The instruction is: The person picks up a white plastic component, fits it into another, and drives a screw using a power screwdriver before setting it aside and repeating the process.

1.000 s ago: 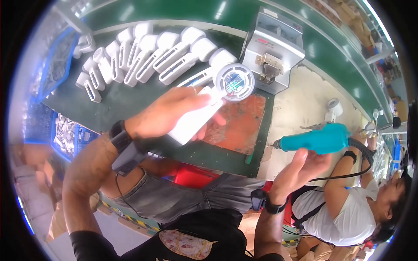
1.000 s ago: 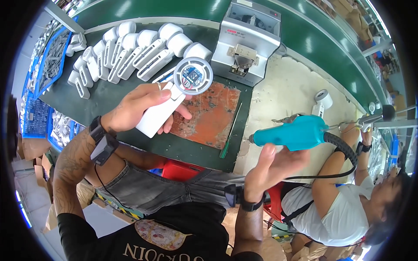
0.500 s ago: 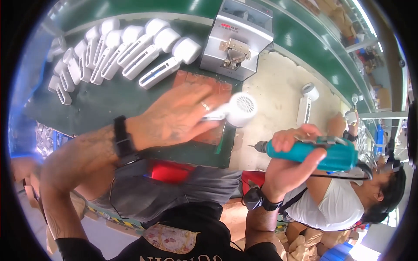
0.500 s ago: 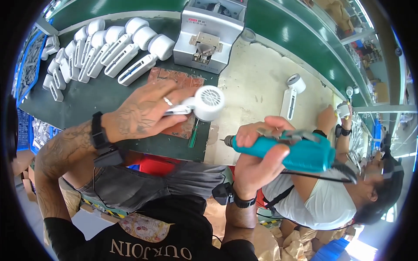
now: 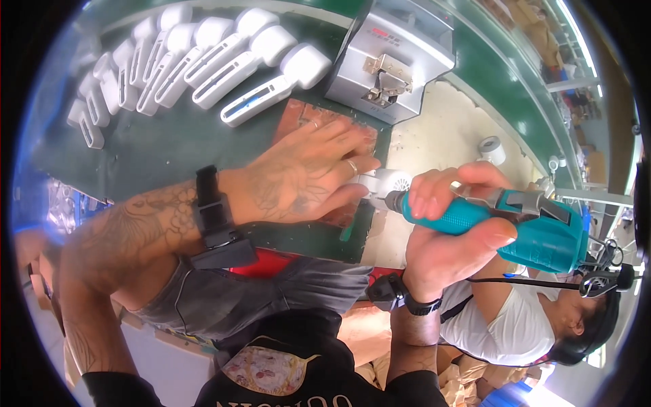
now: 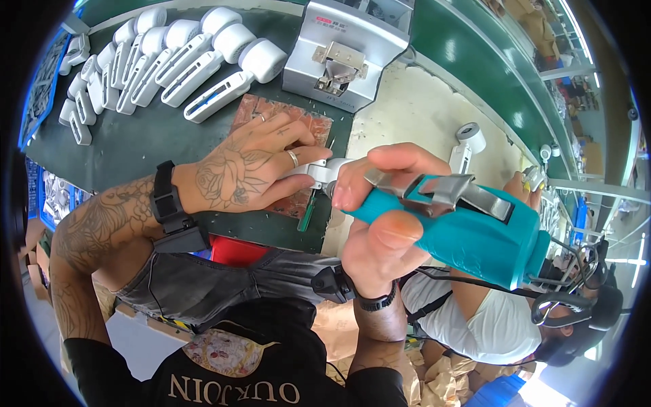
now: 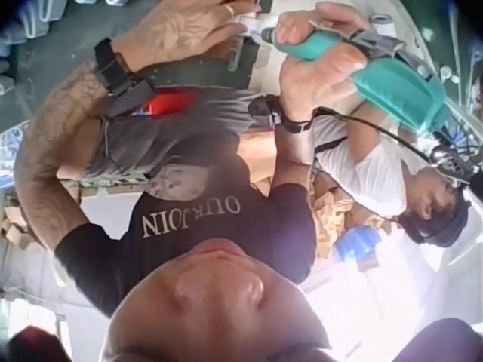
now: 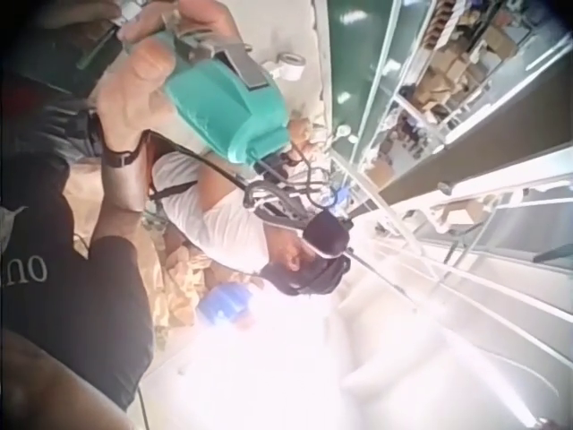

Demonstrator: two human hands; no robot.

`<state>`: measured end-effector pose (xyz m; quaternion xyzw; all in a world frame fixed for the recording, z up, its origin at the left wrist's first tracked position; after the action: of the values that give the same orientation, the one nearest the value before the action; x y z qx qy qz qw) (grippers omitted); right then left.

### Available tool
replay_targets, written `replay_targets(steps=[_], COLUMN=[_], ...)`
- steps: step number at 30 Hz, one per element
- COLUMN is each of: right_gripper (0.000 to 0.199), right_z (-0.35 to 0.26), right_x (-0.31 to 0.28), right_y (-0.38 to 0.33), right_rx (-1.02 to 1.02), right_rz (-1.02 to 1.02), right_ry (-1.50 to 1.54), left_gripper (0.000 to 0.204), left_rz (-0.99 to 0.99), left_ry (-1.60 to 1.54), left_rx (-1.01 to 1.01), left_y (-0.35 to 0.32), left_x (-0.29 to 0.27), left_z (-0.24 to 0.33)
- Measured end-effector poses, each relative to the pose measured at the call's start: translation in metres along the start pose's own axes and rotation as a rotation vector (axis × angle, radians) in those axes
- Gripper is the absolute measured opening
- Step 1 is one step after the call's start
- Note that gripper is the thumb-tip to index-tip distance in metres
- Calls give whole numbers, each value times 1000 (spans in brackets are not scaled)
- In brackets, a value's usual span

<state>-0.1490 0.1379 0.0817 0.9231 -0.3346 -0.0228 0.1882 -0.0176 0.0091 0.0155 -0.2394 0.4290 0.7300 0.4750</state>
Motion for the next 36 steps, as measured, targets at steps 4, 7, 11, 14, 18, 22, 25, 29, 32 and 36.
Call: replay_targets(steps=[4, 7, 11, 14, 18, 22, 25, 29, 32, 36], right_gripper=[78, 77, 68, 59, 64, 58, 56, 62, 61, 59], right_z=[7, 8, 13, 18, 17, 22, 18, 14, -13, -25], right_x=[2, 5, 9, 9, 17, 8, 11, 2, -8, -13], right_y=[0, -2, -3, -1, 4, 8, 4, -19, -43, -71], right_rx=[69, 55, 64, 52, 32, 20, -20, 137, -93, -108], right_rz=[-50, -58, -65, -86, -162, -128, -77, 123, 45, 45], right_ry=[105, 92, 85, 103, -123, -24, -69, 17, 108, 77], left_gripper=[41, 41, 41, 40, 40, 41, 42, 37, 34, 31], left_rz=[4, 11, 24, -3, -7, 27, 12, 36, 15, 80], left_ry=[-4, -8, 38, -16, 43, 21, 40, 76, 94, 156], left_rx=[7, 5, -1, -7, -19, -2, -1, 135, 202, 146], left_y=[-1, -1, -3, 0, -2, 1, 2, -4, -14, -25], left_x=[1, 0, 1, 0, 1, 4, 5, 4, -1, -23], left_z=[0, 1, 2, 1, 2, 2, 2, 4, 22, 22])
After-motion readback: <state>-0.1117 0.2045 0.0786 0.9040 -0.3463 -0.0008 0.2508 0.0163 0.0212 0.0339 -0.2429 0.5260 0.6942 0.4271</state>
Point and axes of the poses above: each hand's wrist, its own y-axis towards the middle knuckle, its own x-axis out of the palm, z = x × y, the point moved 2 cm from there along y, towards the middle knuckle, and after that the axes turned 6 degrees about -y, right-handed, at the moved point
